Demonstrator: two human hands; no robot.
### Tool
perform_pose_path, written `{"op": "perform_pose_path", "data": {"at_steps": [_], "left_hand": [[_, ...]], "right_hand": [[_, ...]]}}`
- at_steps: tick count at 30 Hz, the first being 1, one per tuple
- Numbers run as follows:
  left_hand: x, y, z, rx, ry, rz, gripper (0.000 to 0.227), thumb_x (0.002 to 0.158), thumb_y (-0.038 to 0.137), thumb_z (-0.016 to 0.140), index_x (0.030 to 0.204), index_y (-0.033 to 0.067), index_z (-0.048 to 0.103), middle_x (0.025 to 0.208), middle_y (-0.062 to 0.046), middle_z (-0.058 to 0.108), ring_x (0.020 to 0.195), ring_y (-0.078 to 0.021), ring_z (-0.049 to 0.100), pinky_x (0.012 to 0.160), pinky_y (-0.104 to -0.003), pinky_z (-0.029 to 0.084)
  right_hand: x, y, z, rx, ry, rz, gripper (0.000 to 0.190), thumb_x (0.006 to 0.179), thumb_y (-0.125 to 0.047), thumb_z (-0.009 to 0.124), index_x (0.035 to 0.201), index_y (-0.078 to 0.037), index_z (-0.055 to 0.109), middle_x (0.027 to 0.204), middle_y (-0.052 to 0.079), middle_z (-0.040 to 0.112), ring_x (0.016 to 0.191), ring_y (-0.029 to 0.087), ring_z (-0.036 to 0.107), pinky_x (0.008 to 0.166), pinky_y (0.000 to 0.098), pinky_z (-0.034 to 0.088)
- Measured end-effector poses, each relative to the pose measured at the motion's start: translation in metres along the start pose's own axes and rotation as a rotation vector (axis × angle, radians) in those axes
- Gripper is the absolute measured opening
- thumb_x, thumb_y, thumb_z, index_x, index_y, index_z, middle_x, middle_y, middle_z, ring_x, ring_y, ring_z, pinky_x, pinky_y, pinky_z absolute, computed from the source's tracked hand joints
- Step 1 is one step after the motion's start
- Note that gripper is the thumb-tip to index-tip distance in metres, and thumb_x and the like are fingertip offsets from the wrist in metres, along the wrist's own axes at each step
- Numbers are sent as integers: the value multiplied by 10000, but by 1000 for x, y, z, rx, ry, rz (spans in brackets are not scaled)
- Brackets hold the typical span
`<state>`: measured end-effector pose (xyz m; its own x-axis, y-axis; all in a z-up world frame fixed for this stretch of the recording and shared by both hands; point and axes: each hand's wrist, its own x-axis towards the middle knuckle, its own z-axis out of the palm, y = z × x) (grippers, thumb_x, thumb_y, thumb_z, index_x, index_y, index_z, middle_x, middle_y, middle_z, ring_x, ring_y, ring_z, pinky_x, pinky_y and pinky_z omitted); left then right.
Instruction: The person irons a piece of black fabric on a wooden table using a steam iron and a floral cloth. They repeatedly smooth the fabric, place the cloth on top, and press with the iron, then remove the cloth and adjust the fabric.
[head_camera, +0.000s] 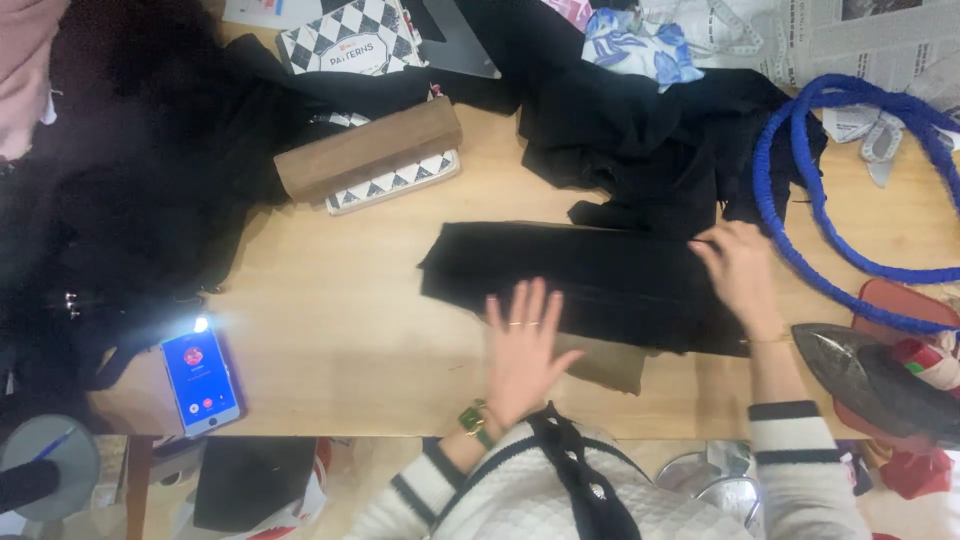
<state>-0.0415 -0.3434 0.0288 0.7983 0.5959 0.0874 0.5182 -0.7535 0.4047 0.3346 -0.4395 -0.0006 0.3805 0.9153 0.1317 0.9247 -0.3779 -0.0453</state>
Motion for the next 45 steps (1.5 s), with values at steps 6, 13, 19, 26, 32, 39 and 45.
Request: {"op": "perform_pose_path", "data": {"at_steps": [6, 13, 19, 26, 32, 39, 45], "left_hand": [[18, 82, 11, -433, -30, 94, 803, 832, 333, 737, 1503, 27, 418, 1648, -315, 216, 1553, -456, 158, 1149, -777, -71], [13, 48, 13, -257, 87, 138, 637, 982, 462, 577, 1466, 59, 480, 1524, -261, 425, 1525, -419, 252, 1176, -718, 92], [-19, 8, 6, -157, -7, 130, 721, 985, 499, 555, 1571, 131, 353, 1653, -229, 250, 1550, -367, 191, 1212, -634, 75], [-31, 4, -4, -57, 23, 59, 736, 951, 558, 578, 1555, 180, 390, 1642, -225, 260, 1544, -356, 190, 1178, -707, 58], [-22, -19, 9, 34, 93, 13, 783, 951, 674, 452, 1582, 222, 341, 1668, -173, 246, 1547, -355, 188, 1157, -753, 96], [-17, -27, 6, 80, 70, 22, 806, 942, 721, 400, 1590, 250, 309, 1683, -134, 230, 1554, -332, 172, 1147, -765, 117], [-12, -33, 9, 117, 64, 35, 799, 952, 743, 337, 1600, 278, 284, 1695, -95, 205, 1545, -325, 191, 1136, -775, 147]], "right_hand": [[-28, 44, -12, 224, 180, 144, 214, 1085, -109, 701, 1296, -74, 696, 1270, 251, 614, 1224, 444, 577, 1064, 500, 433], [-42, -75, -36, 463, 276, 144, 235, 1060, -83, 646, 1293, -66, 672, 1277, 232, 592, 1270, 444, 537, 1088, 525, 388], [-7, -147, -38, 623, 157, -138, 192, 997, -159, 669, 1178, -158, 734, 1181, 95, 680, 1175, 310, 623, 1022, 435, 459], [56, -225, -36, 589, 22, -398, 226, 965, -251, 716, 1176, -172, 721, 1024, 64, 668, 1048, 280, 613, 895, 401, 472], [93, -243, -16, 528, -34, -454, 84, 959, -234, 726, 977, -153, 719, 914, 21, 659, 955, 239, 615, 861, 376, 456], [97, -242, -6, 581, -58, -376, 65, 978, -230, 707, 973, -165, 703, 907, 25, 651, 944, 245, 646, 865, 378, 494], [82, -233, -22, 549, -10, -271, 163, 986, -196, 699, 1141, -150, 676, 1064, 66, 619, 1091, 297, 619, 972, 430, 475]]}}
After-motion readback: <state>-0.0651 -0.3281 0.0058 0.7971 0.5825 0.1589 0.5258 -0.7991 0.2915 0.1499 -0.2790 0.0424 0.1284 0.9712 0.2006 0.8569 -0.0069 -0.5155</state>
